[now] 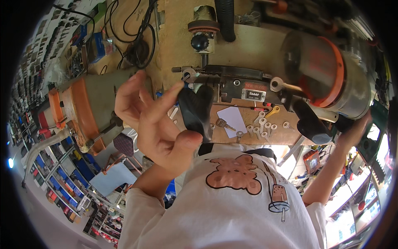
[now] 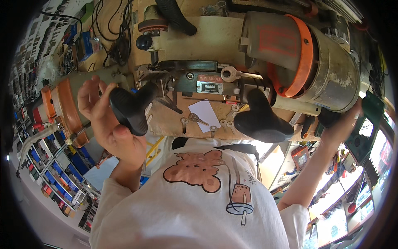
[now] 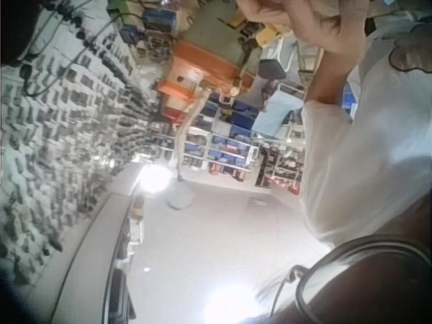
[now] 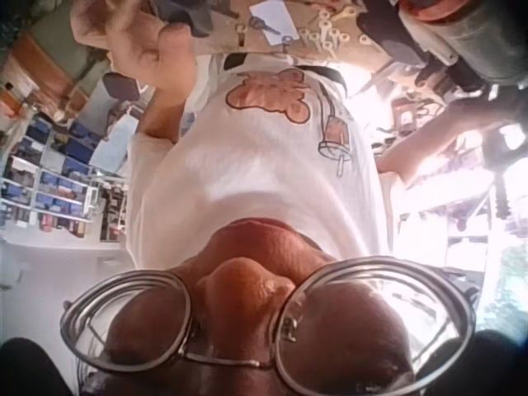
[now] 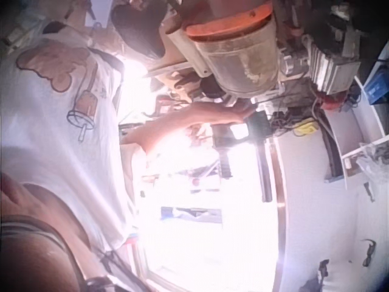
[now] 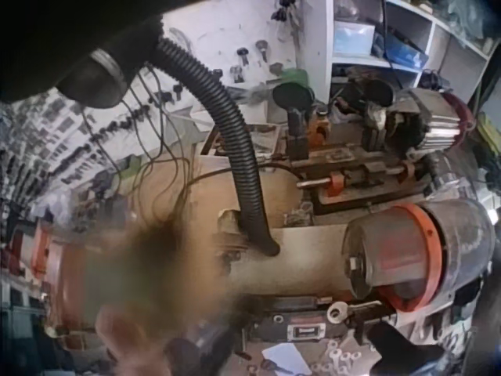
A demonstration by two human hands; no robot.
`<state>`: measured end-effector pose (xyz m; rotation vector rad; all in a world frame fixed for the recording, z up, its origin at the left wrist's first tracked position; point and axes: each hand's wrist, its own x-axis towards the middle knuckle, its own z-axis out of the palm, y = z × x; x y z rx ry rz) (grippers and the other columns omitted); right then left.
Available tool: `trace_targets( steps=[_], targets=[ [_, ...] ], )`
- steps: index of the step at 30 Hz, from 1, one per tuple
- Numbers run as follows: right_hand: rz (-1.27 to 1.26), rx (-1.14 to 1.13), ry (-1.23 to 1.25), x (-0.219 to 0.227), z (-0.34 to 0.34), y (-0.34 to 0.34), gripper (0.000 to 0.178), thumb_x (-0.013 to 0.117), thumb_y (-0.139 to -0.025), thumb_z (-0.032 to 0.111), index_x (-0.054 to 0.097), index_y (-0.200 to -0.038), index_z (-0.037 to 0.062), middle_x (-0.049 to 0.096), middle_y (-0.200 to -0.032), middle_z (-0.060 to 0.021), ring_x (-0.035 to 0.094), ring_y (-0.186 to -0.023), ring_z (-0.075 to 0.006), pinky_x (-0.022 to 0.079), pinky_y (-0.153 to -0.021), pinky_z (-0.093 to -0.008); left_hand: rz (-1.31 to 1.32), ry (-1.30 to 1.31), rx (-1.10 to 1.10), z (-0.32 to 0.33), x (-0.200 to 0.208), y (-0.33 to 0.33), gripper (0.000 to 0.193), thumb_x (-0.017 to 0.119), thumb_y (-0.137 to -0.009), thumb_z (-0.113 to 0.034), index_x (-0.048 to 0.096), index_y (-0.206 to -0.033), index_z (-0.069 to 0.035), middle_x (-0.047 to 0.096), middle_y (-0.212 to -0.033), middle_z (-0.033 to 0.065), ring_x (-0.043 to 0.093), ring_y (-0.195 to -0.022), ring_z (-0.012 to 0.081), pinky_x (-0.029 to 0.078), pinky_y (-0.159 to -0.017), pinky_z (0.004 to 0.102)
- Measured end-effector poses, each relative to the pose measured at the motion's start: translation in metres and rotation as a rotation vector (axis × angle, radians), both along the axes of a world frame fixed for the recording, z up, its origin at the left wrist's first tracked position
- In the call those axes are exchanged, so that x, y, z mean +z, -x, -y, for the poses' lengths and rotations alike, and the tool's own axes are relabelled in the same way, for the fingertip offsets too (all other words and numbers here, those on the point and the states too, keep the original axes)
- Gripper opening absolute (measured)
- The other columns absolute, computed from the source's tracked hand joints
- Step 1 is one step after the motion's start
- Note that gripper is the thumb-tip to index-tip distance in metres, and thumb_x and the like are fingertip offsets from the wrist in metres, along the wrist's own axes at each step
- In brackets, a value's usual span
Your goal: The person uses a key cutting machine to duplicate a key. They measure the key blank with a caliper, cut it using the machine, and then file the edges with a hand file.
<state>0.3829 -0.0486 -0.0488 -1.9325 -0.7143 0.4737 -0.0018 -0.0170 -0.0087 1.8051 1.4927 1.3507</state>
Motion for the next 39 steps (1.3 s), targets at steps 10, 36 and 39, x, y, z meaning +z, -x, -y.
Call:
trace_targets(
  steps=[10, 36, 39],
  targets=[
    [-0.612, 0.142, -0.168, -0.016, 0.059, -0.028, 0.047, 0.039, -0.092, 0.032, 0.034, -0.129, 0.0031, 0.049, -0.119, -0.0113, 0.048, -0.11, -0.0224, 0.043, -0.087, -0.0362, -0.097, 0.008, -0.072, -0.015, -0.002, 0.007, 0.074, 0.043, -0.079, -0.063, 0.051, -0.111, 0.003, 0.028, -0.129, 0.0147, 0.031, -0.123, 0.0309, 0.021, -0.104, 0.0428],
    [0.631, 0.538, -0.408, 0.072, 0.004, 0.088, 0.044, 0.046, -0.089, 0.026, 0.042, -0.119, -0.0067, 0.048, -0.117, -0.0243, 0.048, -0.11, -0.035, 0.039, -0.092, -0.0429, -0.12, 0.474, -0.886, -0.107, 0.054, -0.02, 0.035, 0.055, -0.083, -0.027, 0.057, -0.096, 0.005, 0.057, -0.096, 0.0152, 0.054, -0.093, 0.0235, 0.041, -0.084, 0.0335],
    [0.752, 0.858, -0.336, 0.084, -0.015, 0.134, 0.05, 0.057, -0.081, 0.029, 0.046, -0.113, -0.0072, 0.046, -0.115, -0.0271, 0.048, -0.108, -0.0358, 0.04, -0.09, -0.0415, -0.394, 0.64, -0.919, -0.12, 0.049, -0.062, 0.023, 0.06, -0.078, -0.018, 0.06, -0.088, 0.003, 0.058, -0.091, 0.0102, 0.056, -0.084, 0.0156, 0.044, -0.072, 0.0266]
  ],
)
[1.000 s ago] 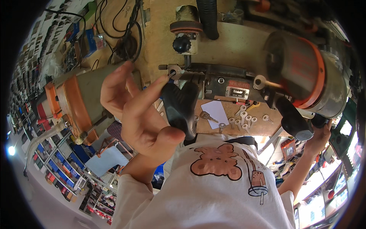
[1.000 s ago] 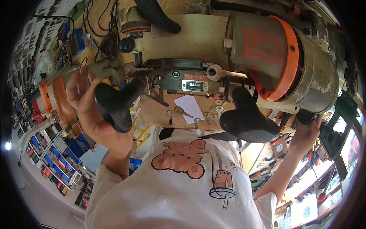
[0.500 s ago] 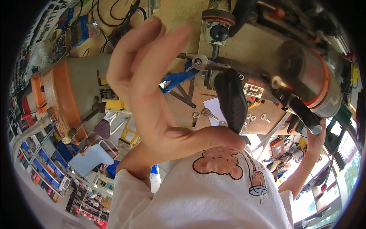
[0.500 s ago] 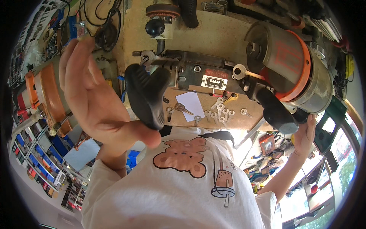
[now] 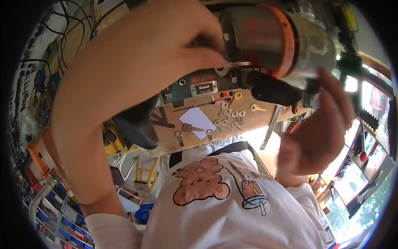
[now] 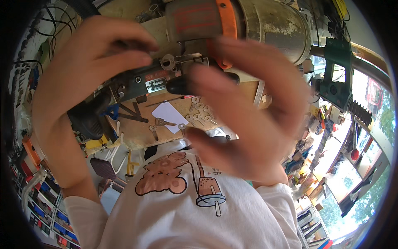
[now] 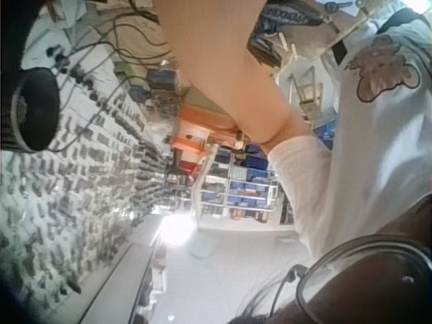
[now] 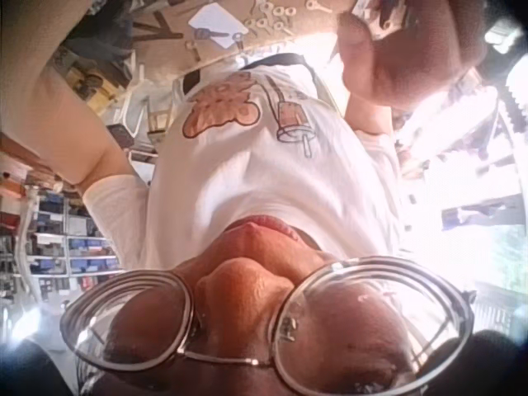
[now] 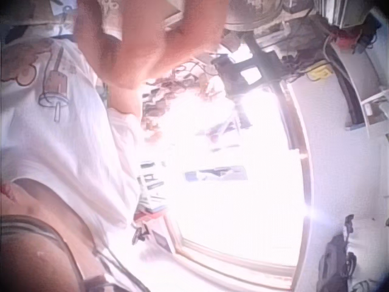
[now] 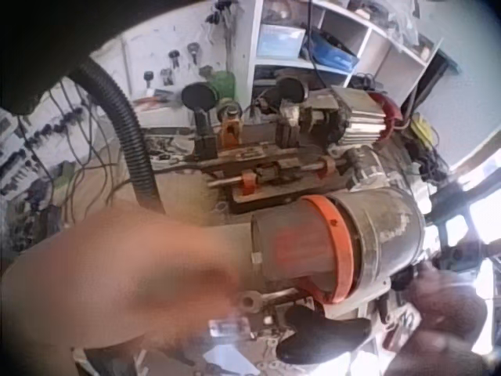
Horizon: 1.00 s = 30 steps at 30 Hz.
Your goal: The person uses a key cutting machine to duplicate a key. They measure the key blank with a caliper, cut it using the machine, and then file the edges with a hand file.
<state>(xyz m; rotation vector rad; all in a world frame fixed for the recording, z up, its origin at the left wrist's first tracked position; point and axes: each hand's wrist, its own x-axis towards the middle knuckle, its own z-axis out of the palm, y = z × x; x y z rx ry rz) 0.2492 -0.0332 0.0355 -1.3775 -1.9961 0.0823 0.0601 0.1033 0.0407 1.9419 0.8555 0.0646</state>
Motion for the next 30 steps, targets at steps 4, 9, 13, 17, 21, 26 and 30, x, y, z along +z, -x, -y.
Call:
trace_targets(
  steps=[4, 9, 13, 17, 21, 26, 30],
  targets=[
    [-0.032, -0.066, -0.028, -0.023, -0.015, 0.031, 0.055, 0.074, -0.067, 0.023, 0.049, -0.108, -0.0043, 0.046, -0.109, -0.0227, 0.052, -0.094, -0.0279, 0.045, -0.077, -0.0322, -0.167, 0.148, -0.305, -0.016, -0.02, -0.014, 0.019, 0.062, -0.076, -0.014, 0.059, -0.083, 0.003, 0.058, -0.07, 0.0054, 0.056, -0.064, 0.0107, 0.044, -0.057, 0.0243],
    [-0.129, -0.214, -0.028, -0.031, -0.015, 0.045, 0.036, 0.078, -0.06, 0.01, 0.051, -0.082, 0.0046, 0.046, -0.087, -0.0101, 0.045, -0.069, -0.0138, 0.037, -0.057, -0.0232, -0.117, 0.589, -0.136, -0.013, -0.041, -0.019, 0.018, 0.062, -0.078, -0.014, 0.058, -0.078, 0.004, 0.057, -0.062, 0.0034, 0.056, -0.056, 0.0085, 0.043, -0.048, 0.0208],
    [-0.082, -0.203, -0.023, -0.028, -0.021, 0.042, 0.027, 0.073, -0.062, 0.004, 0.049, -0.072, 0.0091, 0.045, -0.077, -0.0058, 0.04, -0.063, -0.0114, 0.031, -0.055, -0.0215, -0.046, 0.747, -0.021, -0.004, -0.051, -0.018, 0.016, 0.06, -0.08, -0.013, 0.058, -0.076, 0.003, 0.058, -0.063, 0.0025, 0.056, -0.054, 0.0077, 0.044, -0.045, 0.0194],
    [-0.054, -0.163, -0.057, -0.029, -0.024, 0.039, 0.023, 0.069, -0.064, 0.004, 0.048, -0.07, 0.0109, 0.044, -0.076, -0.0044, 0.039, -0.062, -0.0124, 0.032, -0.056, -0.024, -0.046, 0.759, 0.0, -0.002, -0.05, -0.018, 0.016, 0.059, -0.081, -0.011, 0.058, -0.074, 0.003, 0.058, -0.062, 0.0029, 0.057, -0.054, 0.0079, 0.046, -0.045, 0.0197],
    [-0.194, -0.011, -0.149, -0.041, -0.033, 0.034, 0.02, 0.062, -0.066, 0.004, 0.045, -0.067, 0.0143, 0.04, -0.077, -0.0019, 0.036, -0.066, -0.0166, 0.033, -0.055, -0.0296, -0.084, 0.734, 0.01, -0.002, -0.048, -0.02, 0.017, 0.058, -0.082, -0.011, 0.057, -0.072, 0.003, 0.057, -0.059, 0.0037, 0.057, -0.052, 0.0087, 0.045, -0.045, 0.0206],
    [-0.269, 0.07, -0.133, -0.043, -0.031, 0.024, 0.025, 0.064, -0.067, 0.017, 0.044, -0.081, 0.0115, 0.039, -0.084, -0.0069, 0.038, -0.075, -0.0219, 0.04, -0.061, -0.0338, -0.083, 0.76, 0.041, 0.0, -0.048, -0.021, 0.018, 0.057, -0.082, -0.011, 0.057, -0.071, 0.004, 0.056, -0.057, 0.0044, 0.056, -0.049, 0.0095, 0.045, -0.044, 0.021],
    [-0.213, 0.039, -0.025, -0.032, -0.018, 0.008, 0.058, 0.073, -0.065, 0.038, 0.044, -0.102, 0.0039, 0.046, -0.095, -0.0156, 0.047, -0.082, -0.0247, 0.046, -0.065, -0.0342, -0.077, 0.772, 0.045, 0.0, -0.049, -0.023, 0.017, 0.057, -0.082, -0.01, 0.058, -0.074, 0.006, 0.055, -0.057, 0.0044, 0.055, -0.049, 0.0094, 0.045, -0.044, 0.0211]
  ],
)
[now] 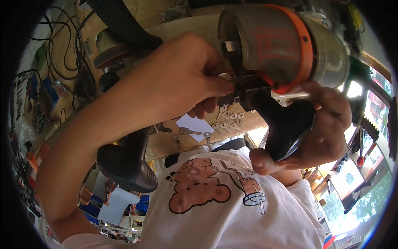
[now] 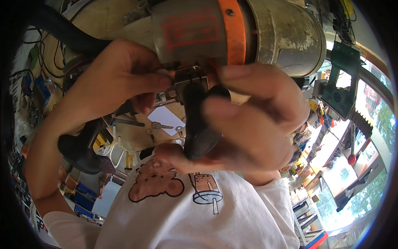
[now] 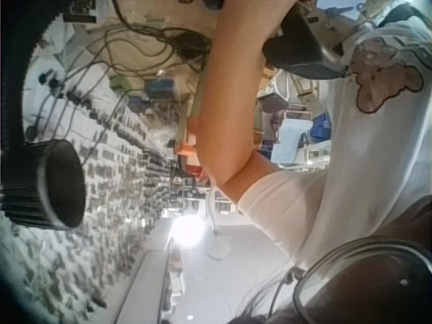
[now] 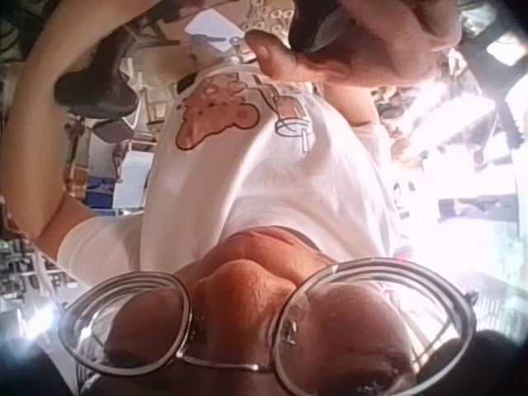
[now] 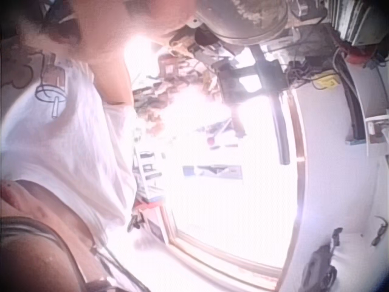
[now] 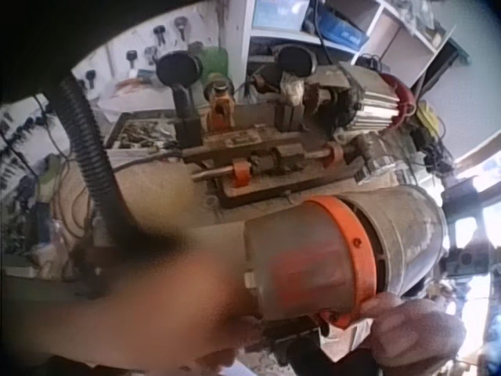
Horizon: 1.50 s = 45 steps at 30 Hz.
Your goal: The person uses a key cutting machine to duplicate a key. They measure the key blank with a caliper, cut it using the machine, and then file the edges with a hand file.
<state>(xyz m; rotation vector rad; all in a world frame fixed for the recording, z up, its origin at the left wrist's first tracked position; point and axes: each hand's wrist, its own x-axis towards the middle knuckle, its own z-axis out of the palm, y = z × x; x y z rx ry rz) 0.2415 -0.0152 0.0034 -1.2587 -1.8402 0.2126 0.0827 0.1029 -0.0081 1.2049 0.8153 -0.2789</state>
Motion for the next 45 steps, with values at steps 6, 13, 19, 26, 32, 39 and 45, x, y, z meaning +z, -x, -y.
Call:
trace_targets(
  steps=[6, 13, 19, 26, 32, 39, 45],
  targets=[
    [0.102, 0.13, 0.161, 0.012, 0.001, -0.013, 0.09, 0.077, -0.052, 0.051, 0.043, -0.114, -0.004, 0.049, -0.101, -0.0217, 0.052, -0.079, -0.0211, 0.045, -0.065, -0.0267, 0.022, -0.025, 0.002, 0.0, -0.001, 0.001, 0.016, 0.059, -0.081, -0.009, 0.058, -0.075, 0.006, 0.055, -0.056, 0.0046, 0.054, -0.047, 0.0097, 0.043, -0.043, 0.0216],
    [0.026, 0.18, 0.245, 0.013, 0.001, -0.012, 0.092, 0.08, -0.053, 0.043, 0.04, -0.12, -0.0056, 0.05, -0.105, -0.0243, 0.052, -0.077, -0.0194, 0.046, -0.064, -0.0262, 0.023, -0.015, 0.058, 0.001, -0.001, -0.001, 0.022, 0.061, -0.079, -0.011, 0.056, -0.065, 0.005, 0.054, -0.052, 0.0054, 0.053, -0.045, 0.0102, 0.04, -0.041, 0.0216],
    [0.005, 0.165, 0.294, 0.018, 0.002, -0.015, 0.096, 0.082, -0.051, 0.041, 0.037, -0.121, -0.0071, 0.052, -0.103, -0.025, 0.053, -0.078, -0.0194, 0.046, -0.066, -0.0273, 0.027, -0.069, 0.002, -0.001, 0.001, -0.002, 0.023, 0.061, -0.08, -0.011, 0.055, -0.063, 0.004, 0.053, -0.051, 0.0053, 0.052, -0.044, 0.0102, 0.04, -0.041, 0.0217],
    [-0.006, 0.144, 0.363, 0.019, 0.005, -0.015, 0.099, 0.082, -0.049, 0.041, 0.036, -0.122, -0.008, 0.054, -0.102, -0.0256, 0.054, -0.079, -0.0195, 0.046, -0.069, -0.0284, 0.01, -0.052, -0.043, -0.003, 0.001, -0.001, 0.02, 0.06, -0.079, -0.009, 0.056, -0.065, 0.005, 0.053, -0.052, 0.0052, 0.052, -0.045, 0.01, 0.04, -0.043, 0.0221],
    [-0.088, 0.199, 0.268, 0.01, 0.003, -0.02, 0.094, 0.081, -0.049, 0.041, 0.039, -0.119, -0.0045, 0.054, -0.1, -0.0239, 0.056, -0.078, -0.0202, 0.047, -0.065, -0.0264, 0.042, -0.023, -0.03, -0.002, -0.003, 0.001, 0.018, 0.06, -0.08, -0.009, 0.058, -0.069, 0.005, 0.054, -0.053, 0.0052, 0.052, -0.046, 0.0099, 0.041, -0.044, 0.0219],
    [-0.172, 0.116, 0.325, 0.015, 0.01, -0.014, 0.09, 0.085, -0.045, 0.036, 0.042, -0.116, 0.0016, 0.052, -0.091, -0.0163, 0.056, -0.073, -0.0195, 0.046, -0.06, -0.0247, 0.032, 0.022, 0.003, -0.002, 0.001, 0.0, 0.015, 0.06, -0.08, -0.008, 0.058, -0.073, 0.006, 0.055, -0.055, 0.0055, 0.053, -0.048, 0.0102, 0.043, -0.045, 0.0215],
    [-0.304, 0.051, 0.238, -0.003, 0.017, -0.007, 0.092, 0.086, -0.044, 0.036, 0.041, -0.117, 0.0019, 0.051, -0.089, -0.0154, 0.055, -0.071, -0.019, 0.046, -0.059, -0.0241, 0.001, 0.056, 0.086, 0.002, 0.005, 0.003, 0.011, 0.059, -0.078, -0.001, 0.057, -0.083, 0.008, 0.057, -0.063, 0.0067, 0.056, -0.054, 0.0107, 0.045, -0.05, 0.0219]
  ],
)
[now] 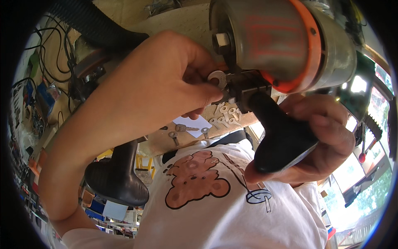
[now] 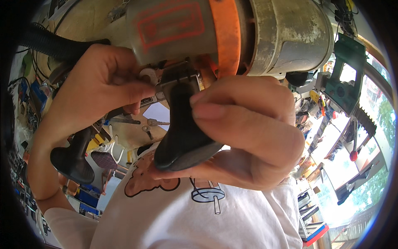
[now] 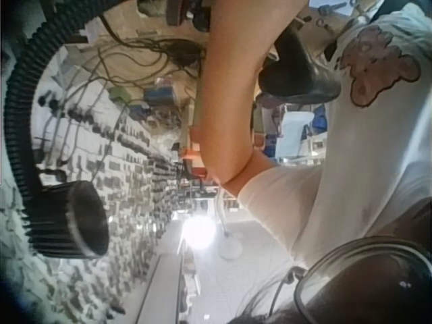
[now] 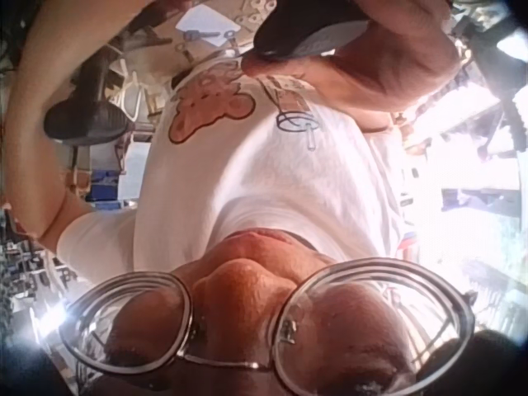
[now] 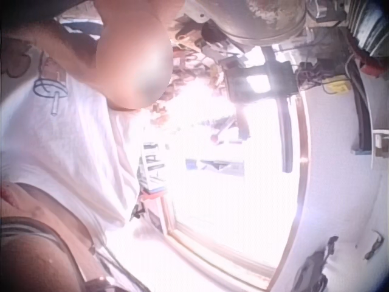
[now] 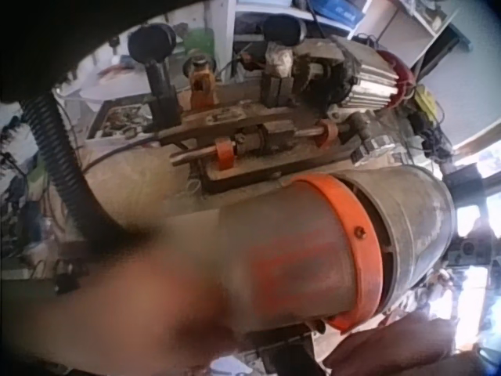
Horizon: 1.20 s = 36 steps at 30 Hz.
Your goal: The person uses a key cutting machine to duplicate a key. They measure the key blank with a caliper, cut it using the machine, and then file the edges with a hand file.
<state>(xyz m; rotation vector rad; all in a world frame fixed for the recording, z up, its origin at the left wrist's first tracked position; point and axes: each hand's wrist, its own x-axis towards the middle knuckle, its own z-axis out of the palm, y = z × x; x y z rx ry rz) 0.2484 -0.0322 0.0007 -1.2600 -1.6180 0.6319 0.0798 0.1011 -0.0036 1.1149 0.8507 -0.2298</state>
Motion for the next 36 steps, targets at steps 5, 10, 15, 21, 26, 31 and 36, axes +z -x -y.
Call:
trace_targets(
  steps=[5, 10, 15, 21, 26, 31, 36],
  targets=[
    [0.016, 0.012, -0.042, -0.003, -0.004, 0.003, 0.09, 0.085, -0.046, 0.035, 0.041, -0.116, -0.0002, 0.052, -0.091, -0.0181, 0.056, -0.074, -0.0211, 0.046, -0.059, -0.0257, -0.026, -0.005, -0.002, 0.001, -0.001, 0.007, 0.012, 0.059, -0.079, -0.001, 0.056, -0.087, 0.008, 0.058, -0.068, 0.0069, 0.057, -0.056, 0.0107, 0.045, -0.051, 0.0215],
    [0.256, 0.139, 0.018, 0.017, -0.013, -0.006, 0.082, 0.082, -0.052, 0.038, 0.043, -0.111, -0.003, 0.055, -0.09, -0.0207, 0.056, -0.076, -0.0219, 0.045, -0.065, -0.0295, 0.014, 0.009, -0.042, -0.002, -0.003, 0.008, 0.012, 0.059, -0.08, -0.004, 0.057, -0.086, 0.007, 0.058, -0.066, 0.0064, 0.055, -0.054, 0.0097, 0.045, -0.051, 0.021],
    [0.206, 0.107, -0.009, 0.009, -0.006, -0.006, 0.079, 0.082, -0.053, 0.038, 0.044, -0.108, -0.0042, 0.056, -0.091, -0.0218, 0.056, -0.078, -0.0218, 0.044, -0.069, -0.03, 0.022, -0.022, -0.073, -0.003, -0.004, 0.007, 0.012, 0.059, -0.081, -0.005, 0.055, -0.085, 0.005, 0.057, -0.064, 0.0055, 0.055, -0.055, 0.0097, 0.045, -0.05, 0.0211],
    [0.09, 0.019, -0.003, 0.006, 0.0, 0.001, 0.076, 0.084, -0.052, 0.03, 0.044, -0.107, -0.0056, 0.056, -0.094, -0.0227, 0.056, -0.084, -0.0223, 0.044, -0.075, -0.0296, 0.043, -0.201, -0.011, 0.003, 0.014, 0.005, 0.02, 0.053, -0.084, -0.013, 0.046, -0.099, -0.002, 0.055, -0.063, 0.0044, 0.057, -0.059, 0.0115, 0.047, -0.052, 0.0222],
    [0.094, 0.019, 0.033, 0.01, 0.002, 0.001, 0.078, 0.081, -0.057, 0.03, 0.041, -0.112, -0.0073, 0.054, -0.1, -0.0248, 0.056, -0.091, -0.0261, 0.046, -0.08, -0.0316, 0.018, -0.306, -0.053, 0.002, 0.029, 0.011, 0.022, 0.048, -0.087, -0.018, 0.044, -0.103, -0.004, 0.055, -0.069, 0.0043, 0.057, -0.065, 0.0111, 0.047, -0.054, 0.0227],
    [0.002, 0.007, -0.008, 0.002, 0.011, -0.001, 0.072, 0.076, -0.066, 0.028, 0.038, -0.116, -0.008, 0.053, -0.101, -0.028, 0.056, -0.092, -0.0288, 0.047, -0.079, -0.033, 0.051, -0.452, -0.158, -0.011, 0.018, 0.022, 0.02, 0.046, -0.088, -0.017, 0.048, -0.103, -0.003, 0.056, -0.076, 0.0051, 0.057, -0.072, 0.0113, 0.047, -0.063, 0.0248],
    [0.074, 0.092, 0.031, 0.008, 0.013, -0.002, 0.067, 0.076, -0.067, 0.025, 0.039, -0.115, -0.0039, 0.052, -0.101, -0.0289, 0.055, -0.091, -0.0283, 0.048, -0.075, -0.0329, 0.03, -0.779, -0.077, -0.008, 0.055, 0.042, 0.02, 0.046, -0.089, -0.016, 0.052, -0.101, -0.002, 0.057, -0.082, 0.0059, 0.057, -0.078, 0.0123, 0.047, -0.071, 0.027]
  ],
)
